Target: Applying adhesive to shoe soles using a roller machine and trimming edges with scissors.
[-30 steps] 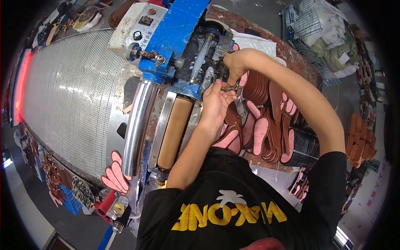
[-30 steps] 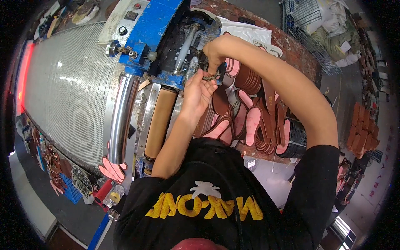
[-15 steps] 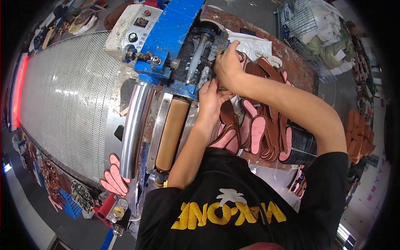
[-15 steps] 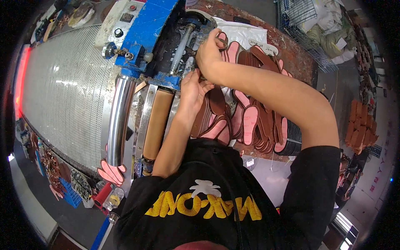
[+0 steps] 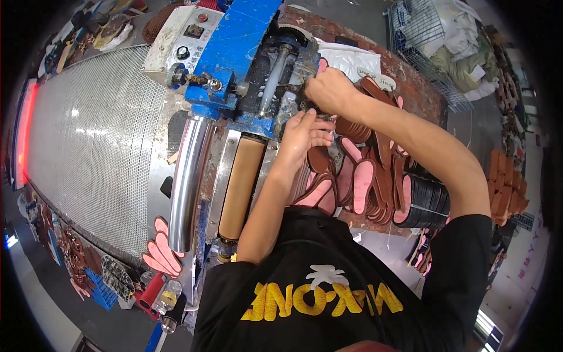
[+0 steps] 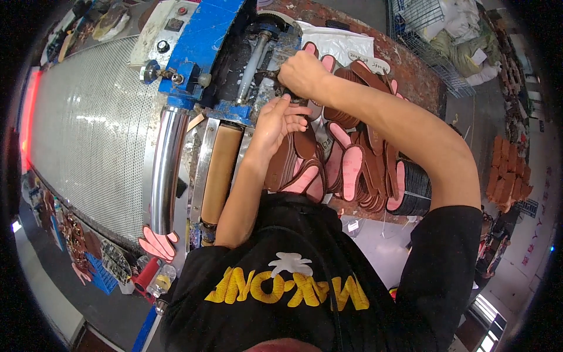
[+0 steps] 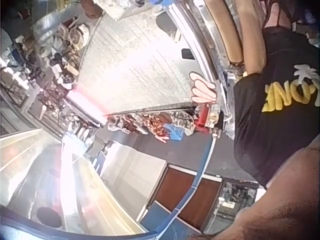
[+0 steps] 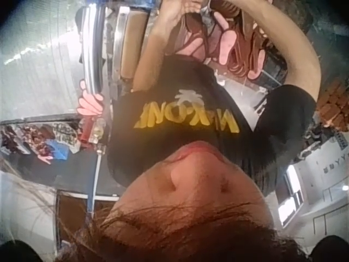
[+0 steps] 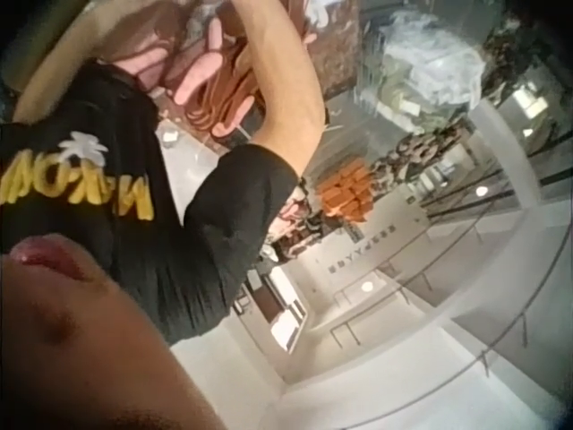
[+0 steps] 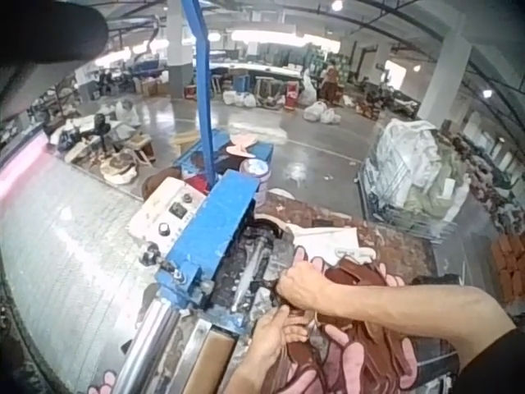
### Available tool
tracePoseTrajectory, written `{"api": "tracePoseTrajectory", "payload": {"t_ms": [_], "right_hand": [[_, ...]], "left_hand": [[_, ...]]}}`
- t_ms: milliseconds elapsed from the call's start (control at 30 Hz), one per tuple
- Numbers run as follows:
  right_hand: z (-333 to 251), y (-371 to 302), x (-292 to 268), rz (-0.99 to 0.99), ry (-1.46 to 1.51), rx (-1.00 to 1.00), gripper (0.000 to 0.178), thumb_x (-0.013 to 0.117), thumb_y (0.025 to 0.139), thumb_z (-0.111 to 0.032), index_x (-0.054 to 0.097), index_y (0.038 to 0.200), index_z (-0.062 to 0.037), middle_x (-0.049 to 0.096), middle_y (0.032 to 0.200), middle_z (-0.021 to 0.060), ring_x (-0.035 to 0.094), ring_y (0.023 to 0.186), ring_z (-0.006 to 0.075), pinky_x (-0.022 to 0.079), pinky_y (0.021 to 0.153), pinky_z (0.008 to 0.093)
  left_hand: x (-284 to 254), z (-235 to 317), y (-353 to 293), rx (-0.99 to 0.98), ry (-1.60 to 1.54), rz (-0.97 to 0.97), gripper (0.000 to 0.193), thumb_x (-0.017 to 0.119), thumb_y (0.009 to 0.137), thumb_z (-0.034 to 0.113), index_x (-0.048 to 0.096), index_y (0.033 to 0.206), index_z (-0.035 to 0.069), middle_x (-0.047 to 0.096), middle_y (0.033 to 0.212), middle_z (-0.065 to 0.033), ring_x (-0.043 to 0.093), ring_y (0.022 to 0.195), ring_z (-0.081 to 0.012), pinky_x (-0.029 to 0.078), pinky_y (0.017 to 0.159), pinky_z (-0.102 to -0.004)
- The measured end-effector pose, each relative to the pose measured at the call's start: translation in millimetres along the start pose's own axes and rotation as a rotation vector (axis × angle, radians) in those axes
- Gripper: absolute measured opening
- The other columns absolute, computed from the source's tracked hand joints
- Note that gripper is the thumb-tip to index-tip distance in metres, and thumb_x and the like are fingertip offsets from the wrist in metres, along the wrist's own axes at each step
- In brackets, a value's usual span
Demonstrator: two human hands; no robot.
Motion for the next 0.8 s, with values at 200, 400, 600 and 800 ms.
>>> {"api": "tracePoseTrajectory", "payload": {"t_ms": [200, 400, 600, 800], "right_hand": [[40.4, 17.8, 10.2, 0.068, -0.150, -0.175, 0.013, 0.063, 0.077, -0.018, 0.072, 0.068, -0.0155, 0.070, 0.069, 0.0051, 0.070, 0.069, 0.0223, 0.053, 0.059, 0.0355], [53.7, 28.7, -15.3, 0.020, -0.205, -0.432, 0.011, 0.065, 0.073, -0.017, 0.070, 0.064, -0.0120, 0.069, 0.067, 0.0071, 0.070, 0.068, 0.0262, 0.055, 0.059, 0.0382], [134.4, -50.4, -8.9, -0.093, -0.053, -0.222, 0.023, 0.074, 0.069, -0.023, 0.067, 0.071, -0.0016, 0.068, 0.072, 0.0173, 0.069, 0.072, 0.0347, 0.056, 0.067, 0.0447], [97.1, -144.7, 18.9, -0.101, 0.517, 0.268, 0.024, 0.064, 0.081, -0.024, 0.058, 0.092, -0.0038, 0.062, 0.073, 0.0210, 0.063, 0.075, 0.0412, 0.049, 0.068, 0.0508]], "left_hand": [[2.7, -3.1, -1.7, -0.052, 0.108, -0.163, 0.029, 0.048, 0.103, 0.029, 0.056, 0.096, 0.002, 0.070, 0.094, -0.0220, 0.068, 0.066, -0.0200, 0.058, 0.061, -0.0305], [-2.5, -10.4, -5.2, -0.112, 0.189, -0.204, 0.029, 0.048, 0.103, 0.028, 0.057, 0.096, 0.002, 0.069, 0.095, -0.0202, 0.068, 0.069, -0.0179, 0.058, 0.064, -0.0295], [13.3, -19.2, -8.8, -0.262, 0.291, -0.403, 0.021, 0.052, 0.101, 0.022, 0.057, 0.097, 0.001, 0.069, 0.092, -0.0167, 0.067, 0.070, -0.0162, 0.057, 0.064, -0.0287], [43.8, 22.9, -30.3, 0.160, 0.857, -0.302, 0.017, 0.055, 0.098, 0.013, 0.062, 0.102, -0.002, 0.070, 0.090, -0.0126, 0.069, 0.074, -0.0175, 0.054, 0.064, -0.0292]]}}
Point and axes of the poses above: each hand's wrist, its own y-axis towards the middle knuckle, its own x-axis out of the palm, z = x × y, the point moved 4 cm from there along y, towards the middle knuckle
